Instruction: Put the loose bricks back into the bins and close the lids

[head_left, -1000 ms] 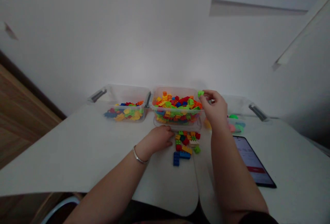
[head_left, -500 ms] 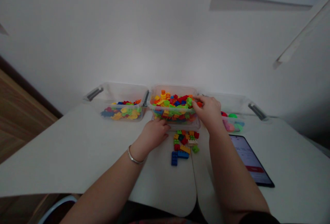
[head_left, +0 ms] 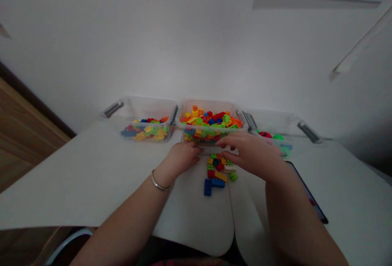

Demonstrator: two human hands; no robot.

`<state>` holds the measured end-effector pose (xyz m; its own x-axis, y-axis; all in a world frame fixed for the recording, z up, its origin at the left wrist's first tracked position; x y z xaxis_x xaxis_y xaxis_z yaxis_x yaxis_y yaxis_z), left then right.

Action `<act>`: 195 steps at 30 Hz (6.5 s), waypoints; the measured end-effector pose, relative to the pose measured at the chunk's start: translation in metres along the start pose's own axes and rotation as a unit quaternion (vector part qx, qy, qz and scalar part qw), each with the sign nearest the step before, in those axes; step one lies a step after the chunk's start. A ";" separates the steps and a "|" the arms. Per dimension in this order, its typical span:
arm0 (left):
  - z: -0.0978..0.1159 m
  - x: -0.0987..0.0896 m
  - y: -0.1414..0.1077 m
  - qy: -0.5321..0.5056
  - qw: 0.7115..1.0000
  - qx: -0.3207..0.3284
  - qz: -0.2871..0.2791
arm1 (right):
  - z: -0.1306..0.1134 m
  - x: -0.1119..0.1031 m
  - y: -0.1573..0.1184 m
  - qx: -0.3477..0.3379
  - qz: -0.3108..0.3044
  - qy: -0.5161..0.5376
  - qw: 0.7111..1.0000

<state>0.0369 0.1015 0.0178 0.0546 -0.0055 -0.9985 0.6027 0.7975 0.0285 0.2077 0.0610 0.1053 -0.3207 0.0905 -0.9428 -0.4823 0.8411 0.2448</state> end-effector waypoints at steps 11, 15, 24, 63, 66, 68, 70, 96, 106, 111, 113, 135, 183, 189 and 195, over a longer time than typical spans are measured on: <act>-0.003 -0.002 0.005 -0.011 0.999 0.032 0.018 | -0.009 0.072 0.017 -0.004 -0.170 -0.124 0.978; -0.005 -0.007 0.004 -0.016 0.999 0.022 0.033 | -0.010 0.073 0.019 -0.022 -0.163 -0.134 0.977; -0.008 -0.014 0.000 0.020 0.999 -0.040 0.005 | -0.003 0.079 0.024 -0.029 -0.143 -0.135 0.980; -0.012 -0.010 0.002 0.026 0.998 -0.056 0.000 | -0.010 0.082 0.026 -0.034 -0.182 -0.134 0.974; -0.012 -0.009 0.002 0.026 0.998 -0.056 -0.001 | -0.014 0.077 0.027 -0.031 -0.182 -0.153 0.971; -0.012 -0.009 0.001 0.026 0.998 -0.057 -0.001 | -0.017 0.064 0.024 -0.031 -0.167 -0.154 0.973; -0.013 -0.008 0.001 0.025 0.998 -0.056 0.001 | -0.019 0.043 0.019 -0.038 -0.131 -0.133 0.982; -0.013 -0.006 0.004 0.010 0.999 -0.043 -0.001 | 0.048 0.010 0.034 0.182 0.295 0.027 0.938; -0.014 -0.004 0.004 -0.013 0.998 -0.057 -0.002 | 0.025 -0.014 0.019 0.090 0.321 0.024 0.943; -0.014 -0.003 0.003 -0.003 0.998 -0.056 0.001 | -0.009 -0.005 0.015 -0.017 0.110 0.050 0.993; -0.013 -0.004 0.004 0.001 0.999 -0.048 0.008 | -0.023 0.014 0.015 -0.063 -0.038 0.027 0.997; -0.010 -0.008 0.006 0.013 0.997 -0.070 -0.005 | -0.032 0.084 0.023 -0.025 -0.235 -0.144 0.961; -0.013 0.001 0.007 0.030 0.998 -0.058 -0.012 | 0.070 0.009 0.030 0.101 0.330 0.045 0.937; -0.014 0.004 0.006 0.027 0.998 -0.052 -0.005 | 0.038 -0.025 0.010 0.011 0.338 0.029 0.941; -0.013 0.003 0.004 0.040 0.998 -0.051 0.012 | 0.001 -0.008 0.005 -0.082 0.020 0.054 0.995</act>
<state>0.0286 0.1124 0.0143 0.0014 0.0587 -0.9983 0.5171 0.8544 0.0509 0.2083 0.0647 0.1140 -0.4230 0.0569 -0.9043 -0.5915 0.7387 0.3232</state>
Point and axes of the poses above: each hand's wrist, its own y-axis towards the middle knuckle, its own x-axis out of the palm, z = x × y, the point moved 5 cm from there along y, towards the middle knuckle, and after that the axes turned 3 degrees about -z, right-handed, at the moved point
